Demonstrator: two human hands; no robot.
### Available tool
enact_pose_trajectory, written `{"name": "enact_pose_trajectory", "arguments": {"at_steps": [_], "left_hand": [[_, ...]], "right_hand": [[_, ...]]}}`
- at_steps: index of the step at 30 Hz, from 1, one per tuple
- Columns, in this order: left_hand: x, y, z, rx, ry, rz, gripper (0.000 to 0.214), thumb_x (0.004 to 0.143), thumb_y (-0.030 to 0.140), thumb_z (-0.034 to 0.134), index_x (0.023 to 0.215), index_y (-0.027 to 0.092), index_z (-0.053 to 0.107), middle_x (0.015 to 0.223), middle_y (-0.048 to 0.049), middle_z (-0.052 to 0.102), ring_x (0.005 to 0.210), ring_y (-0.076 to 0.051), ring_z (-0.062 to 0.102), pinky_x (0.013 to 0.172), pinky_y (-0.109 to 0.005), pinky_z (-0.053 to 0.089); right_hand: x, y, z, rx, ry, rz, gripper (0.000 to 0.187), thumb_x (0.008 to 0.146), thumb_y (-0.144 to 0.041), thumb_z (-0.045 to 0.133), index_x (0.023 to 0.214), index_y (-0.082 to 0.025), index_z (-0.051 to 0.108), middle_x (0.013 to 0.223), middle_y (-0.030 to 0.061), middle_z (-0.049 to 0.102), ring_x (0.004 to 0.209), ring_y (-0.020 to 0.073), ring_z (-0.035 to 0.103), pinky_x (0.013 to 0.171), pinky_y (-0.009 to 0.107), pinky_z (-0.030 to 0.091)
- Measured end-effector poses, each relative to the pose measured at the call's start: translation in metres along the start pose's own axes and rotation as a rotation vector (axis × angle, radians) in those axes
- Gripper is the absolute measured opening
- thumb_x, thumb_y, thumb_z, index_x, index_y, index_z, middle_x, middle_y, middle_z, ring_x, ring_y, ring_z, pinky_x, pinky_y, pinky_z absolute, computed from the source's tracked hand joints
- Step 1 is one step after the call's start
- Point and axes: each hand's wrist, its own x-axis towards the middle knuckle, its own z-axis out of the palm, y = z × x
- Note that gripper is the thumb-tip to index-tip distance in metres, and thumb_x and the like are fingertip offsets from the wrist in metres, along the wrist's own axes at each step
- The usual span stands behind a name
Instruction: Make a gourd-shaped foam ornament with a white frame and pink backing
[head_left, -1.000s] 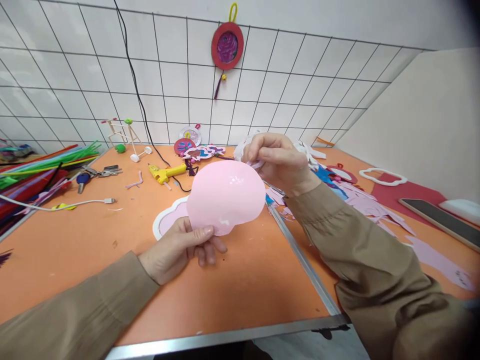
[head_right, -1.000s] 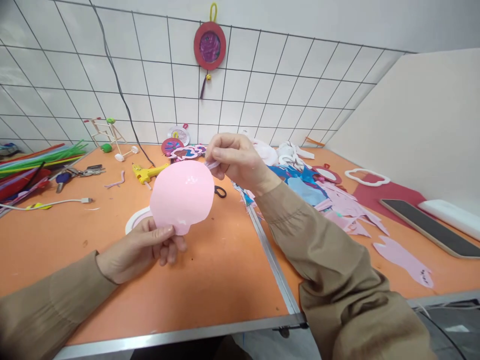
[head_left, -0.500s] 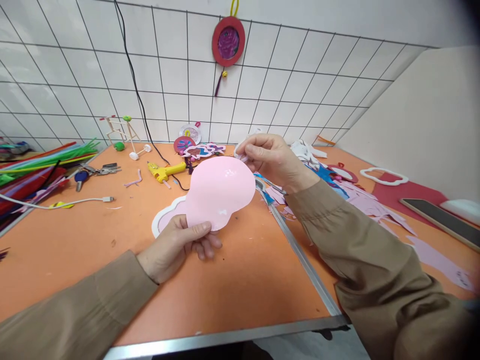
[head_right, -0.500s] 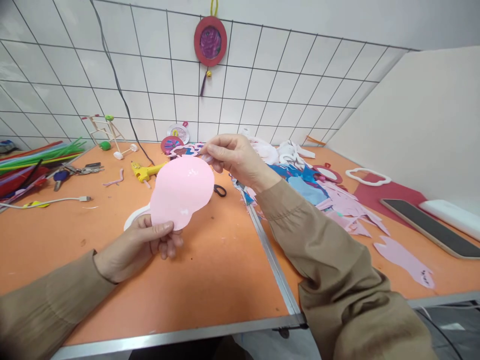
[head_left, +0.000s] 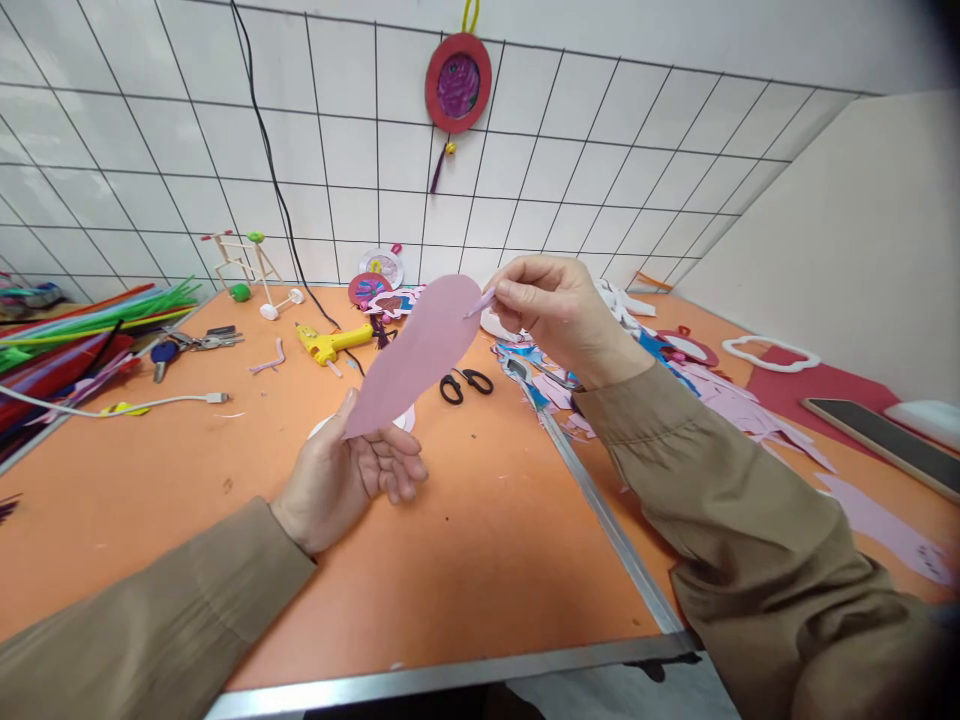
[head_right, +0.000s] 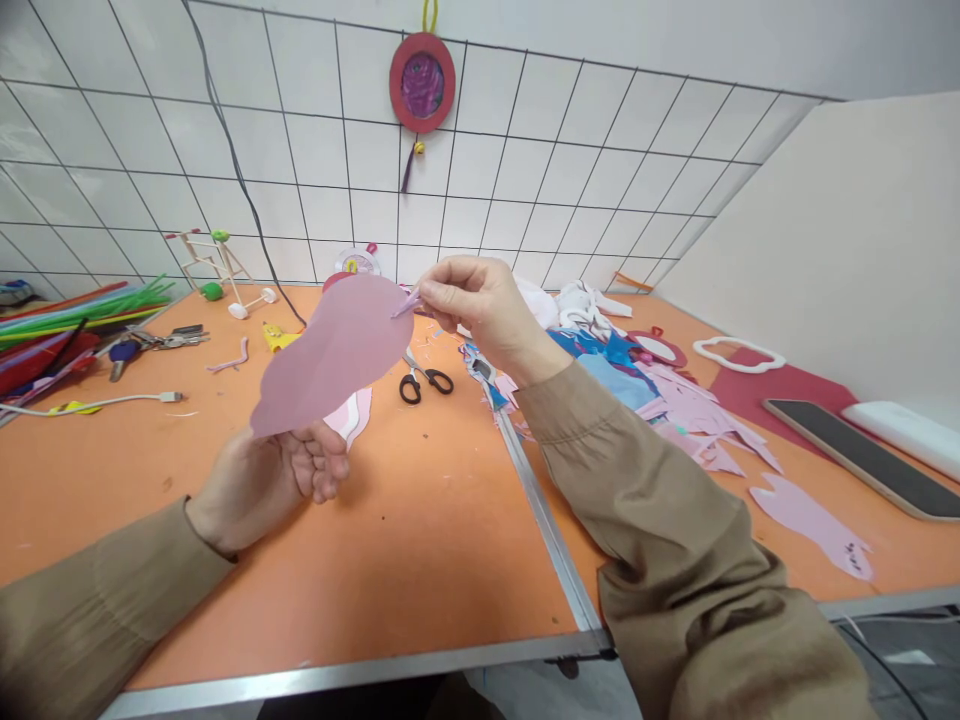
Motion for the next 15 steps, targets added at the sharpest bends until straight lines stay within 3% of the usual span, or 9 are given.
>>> {"name": "enact_pose_trajectory", "arguments": {"at_steps": [4, 8, 10, 15], "left_hand": [[-0.001, 0.001, 0.000, 0.034, 0.049, 0.037, 0.063, 0.084, 0.064, 0.045, 0.055, 0.013, 0.067, 0.050, -0.0096, 0.063, 0.041, -0.013, 0.053, 0.042, -0.024, 0.040], [-0.001, 0.002, 0.000, 0.145, 0.213, 0.153, 0.055, 0.085, 0.056, 0.049, 0.047, 0.017, 0.056, 0.036, -0.0014, 0.046, 0.035, -0.009, 0.037, 0.038, -0.022, 0.027], [0.000, 0.005, -0.002, 0.212, 0.298, 0.182, 0.057, 0.089, 0.053, 0.045, 0.044, 0.019, 0.049, 0.034, 0.0005, 0.039, 0.035, -0.009, 0.033, 0.040, -0.022, 0.027], [0.004, 0.013, -0.010, 0.400, 0.445, 0.247, 0.055, 0.091, 0.050, 0.043, 0.046, 0.019, 0.051, 0.037, 0.0008, 0.042, 0.037, -0.009, 0.033, 0.041, -0.023, 0.027]], "right_hand": [[0.000, -0.004, 0.001, -0.018, -0.002, -0.007, 0.019, 0.075, -0.031, 0.073, 0.064, -0.019, 0.063, 0.054, -0.0019, 0.049, 0.049, 0.0087, 0.041, 0.049, 0.026, 0.039], [0.000, -0.004, 0.001, -0.011, -0.014, 0.026, 0.020, 0.073, -0.032, 0.073, 0.064, -0.018, 0.062, 0.053, -0.0019, 0.049, 0.048, 0.0080, 0.040, 0.045, 0.025, 0.034], [0.000, -0.003, 0.001, -0.025, -0.012, 0.038, 0.022, 0.074, -0.033, 0.074, 0.064, -0.019, 0.061, 0.054, -0.0012, 0.050, 0.048, 0.0086, 0.041, 0.044, 0.025, 0.033], [0.000, 0.000, 0.001, -0.049, -0.012, 0.057, 0.026, 0.076, -0.034, 0.074, 0.060, -0.019, 0.059, 0.055, -0.0003, 0.050, 0.047, 0.0083, 0.040, 0.041, 0.025, 0.031]]}}
